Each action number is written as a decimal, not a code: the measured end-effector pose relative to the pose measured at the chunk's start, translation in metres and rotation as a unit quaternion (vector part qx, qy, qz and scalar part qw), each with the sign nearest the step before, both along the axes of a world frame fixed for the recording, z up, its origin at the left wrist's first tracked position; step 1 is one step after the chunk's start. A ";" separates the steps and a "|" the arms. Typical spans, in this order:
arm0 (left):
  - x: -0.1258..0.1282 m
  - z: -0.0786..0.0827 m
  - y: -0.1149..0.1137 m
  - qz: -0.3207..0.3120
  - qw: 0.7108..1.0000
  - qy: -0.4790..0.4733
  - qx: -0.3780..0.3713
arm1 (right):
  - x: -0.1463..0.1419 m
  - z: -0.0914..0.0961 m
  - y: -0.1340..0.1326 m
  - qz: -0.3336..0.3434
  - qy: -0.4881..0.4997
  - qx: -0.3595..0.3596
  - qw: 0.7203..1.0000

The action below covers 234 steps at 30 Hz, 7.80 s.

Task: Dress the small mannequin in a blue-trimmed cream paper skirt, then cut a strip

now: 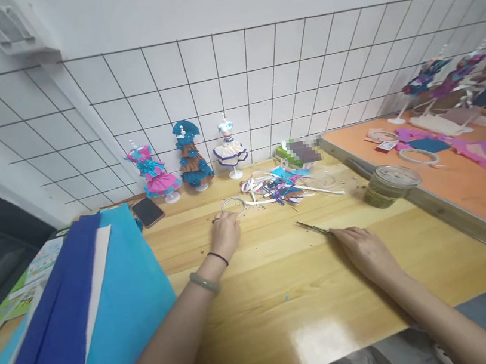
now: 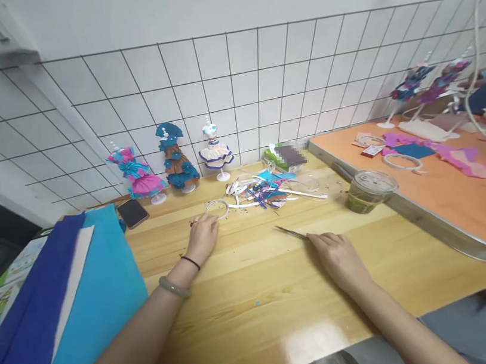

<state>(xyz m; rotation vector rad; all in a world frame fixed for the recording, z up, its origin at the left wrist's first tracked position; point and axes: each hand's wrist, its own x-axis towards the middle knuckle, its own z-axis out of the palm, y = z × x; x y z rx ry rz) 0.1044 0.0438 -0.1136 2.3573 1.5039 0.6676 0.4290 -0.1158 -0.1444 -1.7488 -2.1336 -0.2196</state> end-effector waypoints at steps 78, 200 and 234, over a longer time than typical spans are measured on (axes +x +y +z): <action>-0.299 0.019 -0.097 0.444 0.865 0.207 -0.114 | -0.042 -0.024 0.052 0.150 0.136 0.015 0.979; -0.093 -0.011 -0.118 -0.102 0.961 0.243 0.081 | -0.101 0.009 0.029 0.183 -0.038 -0.099 0.977; -0.115 0.001 -0.047 0.002 0.990 0.106 0.088 | -0.064 0.012 0.106 0.151 -0.055 0.015 0.987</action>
